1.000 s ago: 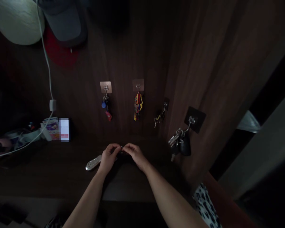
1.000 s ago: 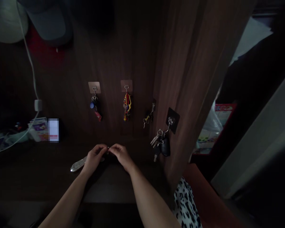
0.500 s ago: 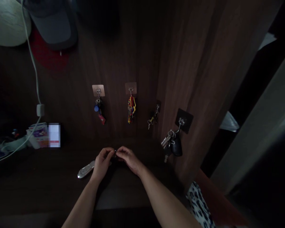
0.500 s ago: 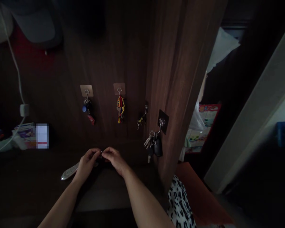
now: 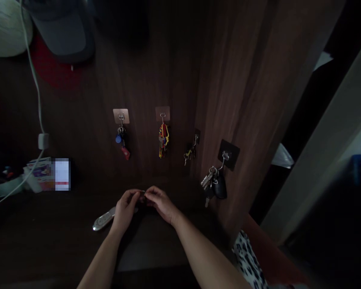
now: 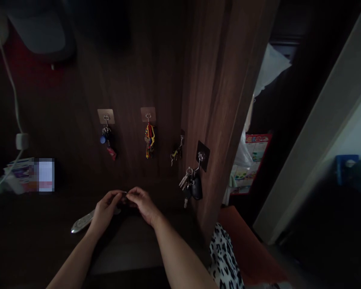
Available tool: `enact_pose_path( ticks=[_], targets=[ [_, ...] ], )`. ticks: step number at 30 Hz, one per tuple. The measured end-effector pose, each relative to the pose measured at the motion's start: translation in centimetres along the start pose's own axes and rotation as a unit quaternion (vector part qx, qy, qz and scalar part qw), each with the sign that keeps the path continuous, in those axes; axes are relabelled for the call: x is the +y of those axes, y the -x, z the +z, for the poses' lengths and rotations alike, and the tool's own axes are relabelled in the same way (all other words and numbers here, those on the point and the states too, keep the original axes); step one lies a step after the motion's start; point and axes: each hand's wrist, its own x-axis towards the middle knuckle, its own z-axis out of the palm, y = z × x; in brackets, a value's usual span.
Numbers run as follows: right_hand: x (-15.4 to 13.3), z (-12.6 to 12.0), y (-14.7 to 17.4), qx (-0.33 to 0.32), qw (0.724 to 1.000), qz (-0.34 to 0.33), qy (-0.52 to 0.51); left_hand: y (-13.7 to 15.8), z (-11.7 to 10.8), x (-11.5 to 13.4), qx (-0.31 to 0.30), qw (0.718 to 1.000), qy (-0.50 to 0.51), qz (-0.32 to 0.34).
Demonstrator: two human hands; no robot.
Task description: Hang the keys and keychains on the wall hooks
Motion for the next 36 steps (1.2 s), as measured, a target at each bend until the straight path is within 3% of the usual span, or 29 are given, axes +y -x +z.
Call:
enact_pose_path(
  ticks=[4,7,14,18,24,36],
  targets=[
    [-0.5,-0.4,-0.4,0.042,0.995,-0.017,-0.089,-0.2,-0.1,-0.2,0.031,0.999,-0.042,0.012],
    [-1.2,-1.0,-0.9,0.1,0.98,-0.048,-0.163,-0.3,0.0,-0.3,0.021,0.997,-0.065,0.017],
    [-5.9,-2.6,-4.3,0.21,0.92,-0.166,-0.287,-0.2,0.2,-1.1,-0.021,0.996,-0.082,0.012],
    [-9.3,-3.2,-6.7,0.223,0.886,-0.223,-0.341,-0.2,0.1,-1.3,-0.029,0.996,-0.089,0.016],
    [-12.3,-3.9,-8.6,0.252,0.847,-0.233,-0.407,-0.1,0.0,-1.2,-0.042,0.995,-0.086,-0.001],
    [-12.6,-6.2,-9.9,0.285,0.831,-0.258,-0.403,-0.2,-0.1,-0.8,-0.042,0.994,-0.096,0.001]
  ],
)
